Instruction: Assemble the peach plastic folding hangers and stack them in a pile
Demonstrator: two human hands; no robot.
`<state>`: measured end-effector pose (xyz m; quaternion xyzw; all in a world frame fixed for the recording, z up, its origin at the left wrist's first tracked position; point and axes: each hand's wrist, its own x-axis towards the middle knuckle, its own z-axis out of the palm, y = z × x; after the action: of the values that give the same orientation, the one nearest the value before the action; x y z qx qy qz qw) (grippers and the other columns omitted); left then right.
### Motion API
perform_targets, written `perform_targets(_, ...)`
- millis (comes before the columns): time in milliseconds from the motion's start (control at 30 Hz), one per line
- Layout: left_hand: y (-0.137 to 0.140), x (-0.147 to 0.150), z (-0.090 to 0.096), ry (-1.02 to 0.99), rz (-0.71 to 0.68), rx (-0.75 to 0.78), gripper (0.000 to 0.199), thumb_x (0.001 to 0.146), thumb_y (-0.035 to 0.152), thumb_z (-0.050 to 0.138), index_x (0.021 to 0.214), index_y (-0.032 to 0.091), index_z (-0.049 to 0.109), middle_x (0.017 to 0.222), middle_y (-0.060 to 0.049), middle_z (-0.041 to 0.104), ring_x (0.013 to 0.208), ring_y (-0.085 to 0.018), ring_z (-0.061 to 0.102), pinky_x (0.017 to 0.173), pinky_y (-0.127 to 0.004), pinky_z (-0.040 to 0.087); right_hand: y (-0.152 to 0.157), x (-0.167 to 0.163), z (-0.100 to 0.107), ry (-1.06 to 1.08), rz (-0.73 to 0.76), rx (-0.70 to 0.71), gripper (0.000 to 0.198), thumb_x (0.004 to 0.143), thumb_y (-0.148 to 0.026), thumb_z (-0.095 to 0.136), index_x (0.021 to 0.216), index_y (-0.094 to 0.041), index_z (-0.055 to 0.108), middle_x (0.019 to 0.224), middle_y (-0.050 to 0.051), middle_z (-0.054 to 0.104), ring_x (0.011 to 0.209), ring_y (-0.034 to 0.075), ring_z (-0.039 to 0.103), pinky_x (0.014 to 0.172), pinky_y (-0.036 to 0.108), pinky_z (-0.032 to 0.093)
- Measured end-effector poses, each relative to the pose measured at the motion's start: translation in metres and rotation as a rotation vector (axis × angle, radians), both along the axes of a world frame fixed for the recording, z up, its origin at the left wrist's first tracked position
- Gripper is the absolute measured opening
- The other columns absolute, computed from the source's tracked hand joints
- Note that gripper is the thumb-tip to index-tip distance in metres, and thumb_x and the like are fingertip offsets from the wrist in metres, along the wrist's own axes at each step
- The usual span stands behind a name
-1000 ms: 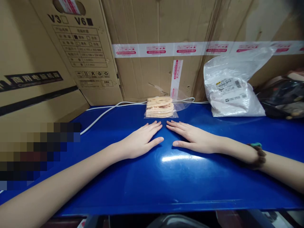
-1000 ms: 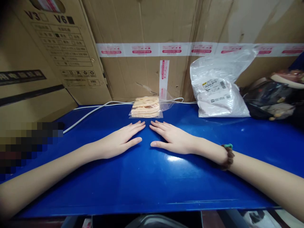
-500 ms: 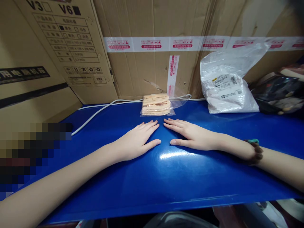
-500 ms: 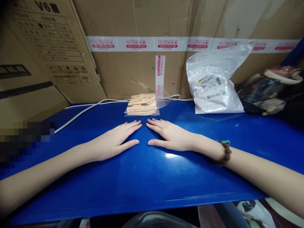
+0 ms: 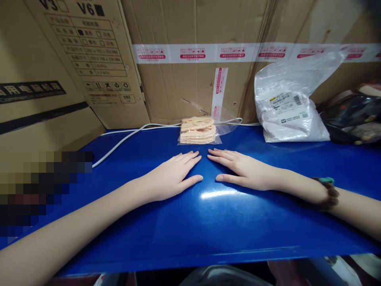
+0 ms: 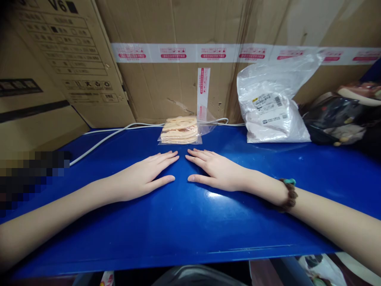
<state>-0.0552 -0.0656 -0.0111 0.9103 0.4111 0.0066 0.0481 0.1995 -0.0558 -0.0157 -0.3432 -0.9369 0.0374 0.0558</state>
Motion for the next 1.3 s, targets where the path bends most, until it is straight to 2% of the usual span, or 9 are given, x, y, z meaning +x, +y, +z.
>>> perform_targets(1033, -0.002, -0.002, -0.001, -0.060, -0.020, -0.009, 0.069, 0.096, 0.059, 0.028, 0.150, 0.016, 0.029, 0.157, -0.011, 0.025, 0.145, -0.027, 0.023, 0.118, -0.045, 0.020, -0.001, 0.000, -0.002, 0.055, 0.004, -0.019, 0.075, 0.094, -0.062, 0.038, 0.148, -0.010, 0.037, 0.155, 0.017, 0.028, 0.142, 0.030, 0.028, 0.115, 0.050, 0.026)
perform_targets(1100, -0.003, -0.001, -0.002, -0.130, -0.032, 0.010, 0.066, 0.096, 0.057, 0.032, 0.150, 0.018, 0.029, 0.158, -0.009, 0.024, 0.144, -0.026, 0.026, 0.117, -0.044, 0.024, -0.003, -0.001, -0.001, 0.064, 0.016, -0.005, 0.072, 0.094, -0.060, 0.039, 0.146, -0.011, 0.040, 0.154, 0.017, 0.031, 0.140, 0.031, 0.032, 0.114, 0.051, 0.028)
perform_targets(1200, 0.001, 0.003, -0.001, -0.358, 0.000, 0.106, 0.063, 0.096, 0.051, 0.039, 0.149, 0.018, 0.029, 0.158, -0.010, 0.024, 0.145, -0.023, 0.024, 0.118, -0.040, 0.023, -0.002, -0.002, 0.010, 0.149, 0.050, 0.081, 0.058, 0.096, -0.054, 0.041, 0.140, -0.017, 0.047, 0.145, 0.014, 0.046, 0.132, 0.029, 0.045, 0.108, 0.049, 0.037)
perform_targets(1300, 0.024, 0.007, 0.006, -0.586, 0.153, 0.158, 0.067, 0.091, 0.044, 0.047, 0.146, 0.008, 0.031, 0.154, -0.016, 0.031, 0.144, -0.023, 0.025, 0.120, -0.038, 0.018, 0.018, -0.002, 0.033, 0.351, -0.019, 0.186, 0.041, 0.098, -0.042, 0.040, 0.130, -0.021, 0.055, 0.128, 0.011, 0.059, 0.122, 0.027, 0.053, 0.103, 0.046, 0.042)
